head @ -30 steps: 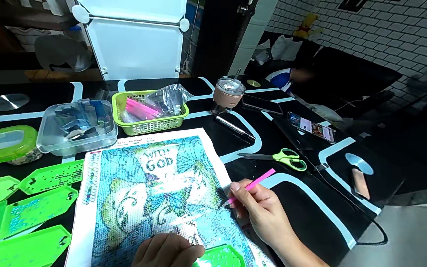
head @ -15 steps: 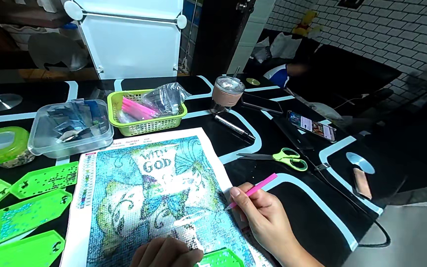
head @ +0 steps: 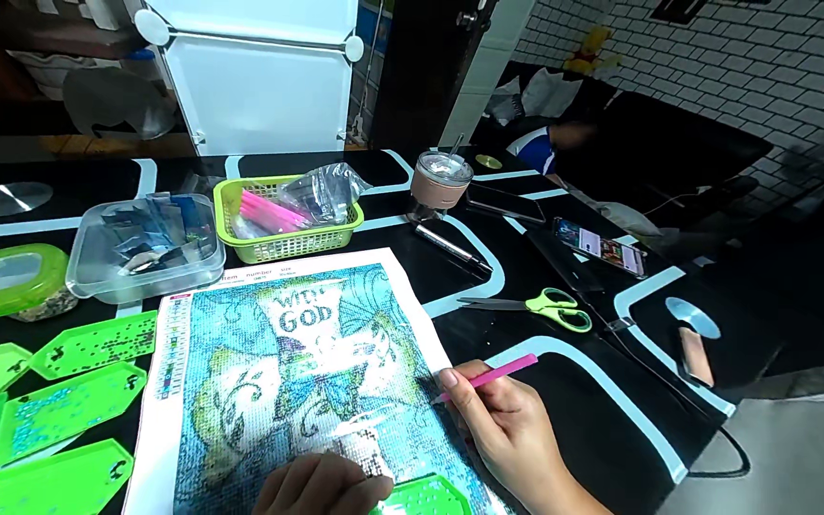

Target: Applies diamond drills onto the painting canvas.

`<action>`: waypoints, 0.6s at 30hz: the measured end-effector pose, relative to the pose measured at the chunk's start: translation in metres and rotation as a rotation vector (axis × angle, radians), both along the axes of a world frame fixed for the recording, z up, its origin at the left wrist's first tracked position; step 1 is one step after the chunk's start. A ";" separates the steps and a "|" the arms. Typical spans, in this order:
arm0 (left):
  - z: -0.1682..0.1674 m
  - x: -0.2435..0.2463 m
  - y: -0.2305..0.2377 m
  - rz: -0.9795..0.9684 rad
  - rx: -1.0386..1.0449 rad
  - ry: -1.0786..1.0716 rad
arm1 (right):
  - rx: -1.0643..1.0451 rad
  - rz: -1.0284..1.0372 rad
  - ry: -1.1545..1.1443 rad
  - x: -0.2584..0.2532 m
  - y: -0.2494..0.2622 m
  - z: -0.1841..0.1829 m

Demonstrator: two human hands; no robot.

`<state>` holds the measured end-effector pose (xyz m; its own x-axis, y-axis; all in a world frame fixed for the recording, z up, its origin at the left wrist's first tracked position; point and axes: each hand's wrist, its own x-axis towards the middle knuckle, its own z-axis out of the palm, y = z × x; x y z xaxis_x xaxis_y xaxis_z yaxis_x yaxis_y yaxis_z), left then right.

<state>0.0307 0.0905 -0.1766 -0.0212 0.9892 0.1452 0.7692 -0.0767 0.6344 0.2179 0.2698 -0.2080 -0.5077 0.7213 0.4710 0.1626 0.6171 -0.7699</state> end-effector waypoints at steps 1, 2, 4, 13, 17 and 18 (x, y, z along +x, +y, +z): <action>0.000 0.000 0.000 0.002 0.003 0.005 | 0.004 0.003 -0.002 0.000 0.000 0.000; -0.001 0.000 0.000 0.001 0.008 0.010 | 0.007 0.005 -0.004 0.000 0.000 0.000; -0.001 0.000 0.000 -0.001 0.014 0.008 | 0.001 0.006 0.002 0.000 0.001 0.000; -0.002 0.000 0.000 0.006 0.020 0.007 | -0.009 -0.008 0.003 -0.001 0.000 0.000; -0.002 0.000 0.000 0.003 0.021 0.004 | -0.063 0.007 0.052 -0.001 -0.001 0.001; -0.002 0.000 0.000 0.001 0.020 0.007 | -0.082 0.013 0.074 -0.001 -0.001 0.001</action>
